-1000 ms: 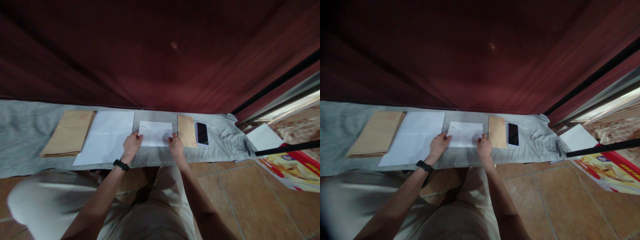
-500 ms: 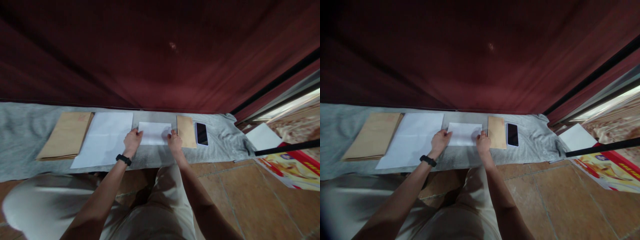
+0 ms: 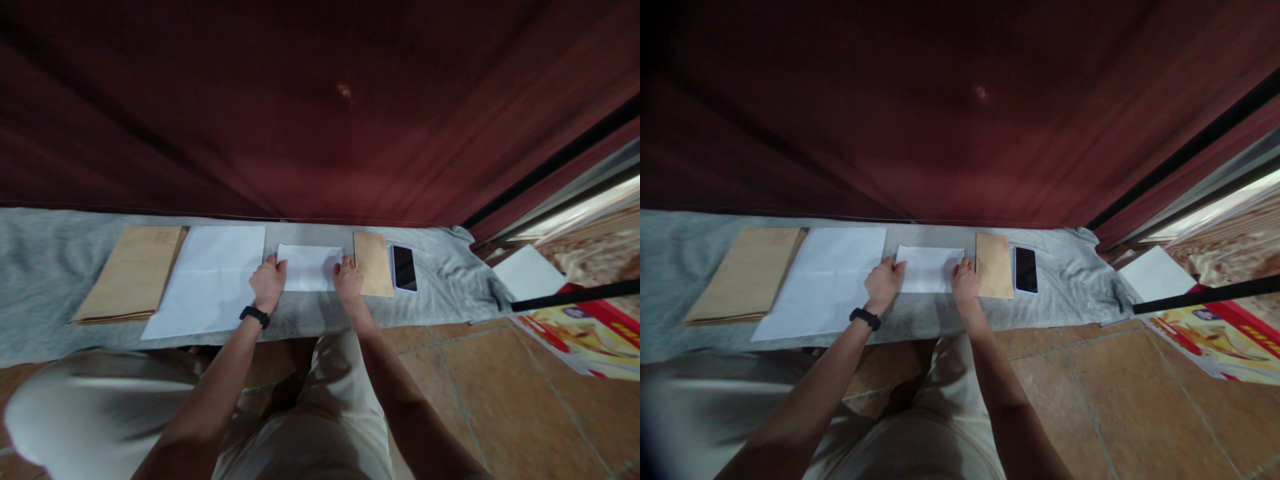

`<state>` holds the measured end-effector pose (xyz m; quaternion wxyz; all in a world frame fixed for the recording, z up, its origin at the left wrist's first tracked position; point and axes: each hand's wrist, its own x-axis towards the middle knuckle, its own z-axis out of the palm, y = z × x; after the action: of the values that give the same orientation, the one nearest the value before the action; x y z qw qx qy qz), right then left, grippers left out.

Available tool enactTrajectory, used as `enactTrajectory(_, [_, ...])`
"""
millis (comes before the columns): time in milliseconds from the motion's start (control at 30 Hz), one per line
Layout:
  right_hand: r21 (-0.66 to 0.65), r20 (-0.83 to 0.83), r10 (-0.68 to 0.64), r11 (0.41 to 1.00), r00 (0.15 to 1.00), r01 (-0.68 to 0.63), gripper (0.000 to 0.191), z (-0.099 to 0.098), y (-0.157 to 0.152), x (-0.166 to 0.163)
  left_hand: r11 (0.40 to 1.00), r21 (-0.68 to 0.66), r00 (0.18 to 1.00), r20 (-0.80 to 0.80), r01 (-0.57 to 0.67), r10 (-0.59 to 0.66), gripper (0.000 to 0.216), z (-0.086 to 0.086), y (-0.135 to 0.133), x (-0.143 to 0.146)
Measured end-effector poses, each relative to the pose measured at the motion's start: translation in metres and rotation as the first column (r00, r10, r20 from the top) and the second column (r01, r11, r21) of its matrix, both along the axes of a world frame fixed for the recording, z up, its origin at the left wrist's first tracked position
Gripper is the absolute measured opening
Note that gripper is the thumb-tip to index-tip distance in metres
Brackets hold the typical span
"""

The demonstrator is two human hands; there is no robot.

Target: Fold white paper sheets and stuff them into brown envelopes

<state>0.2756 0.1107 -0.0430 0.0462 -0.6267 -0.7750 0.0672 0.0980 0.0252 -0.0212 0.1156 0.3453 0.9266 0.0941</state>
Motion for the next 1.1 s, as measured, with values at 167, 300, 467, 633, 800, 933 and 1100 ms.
enactTrajectory(167, [0.04,-0.053,0.015,0.999,0.998,-0.013,0.036,0.0,-0.004,0.002,1.0,-0.011,0.996,-0.088,0.025,-0.025,0.045,-0.006,0.0,0.005])
enactTrajectory(300, [0.135,-0.112,0.097,0.987,0.989,-0.082,0.044,-0.001,-0.012,0.007,0.998,-0.008,0.991,-0.123,0.059,-0.059,0.047,-0.009,-0.001,0.006])
enactTrajectory(467, [0.224,-0.211,0.322,0.935,0.923,-0.275,0.046,-0.012,-0.027,0.003,0.998,-0.012,0.986,-0.149,0.069,-0.07,0.049,-0.009,-0.002,0.008])
enactTrajectory(633, [0.216,-0.221,0.391,0.913,0.893,-0.346,0.049,-0.03,-0.039,-0.003,0.997,-0.011,0.987,-0.138,0.083,-0.083,0.05,-0.009,-0.002,0.009])
enactTrajectory(800, [0.181,-0.197,0.374,0.922,0.906,-0.341,0.051,-0.036,-0.043,-0.004,0.996,0.002,0.985,-0.143,0.094,-0.092,0.051,-0.009,-0.002,0.009])
enactTrajectory(933, [0.173,-0.193,0.357,0.929,0.914,-0.326,0.051,-0.035,-0.044,-0.004,0.995,0.011,0.984,-0.148,0.099,-0.097,0.051,-0.01,-0.002,0.01])
enactTrajectory(1100, [0.166,-0.179,0.359,0.929,0.916,-0.331,0.052,-0.032,-0.046,-0.004,0.993,0.004,0.98,-0.157,0.122,-0.12,0.051,-0.01,-0.001,0.011])
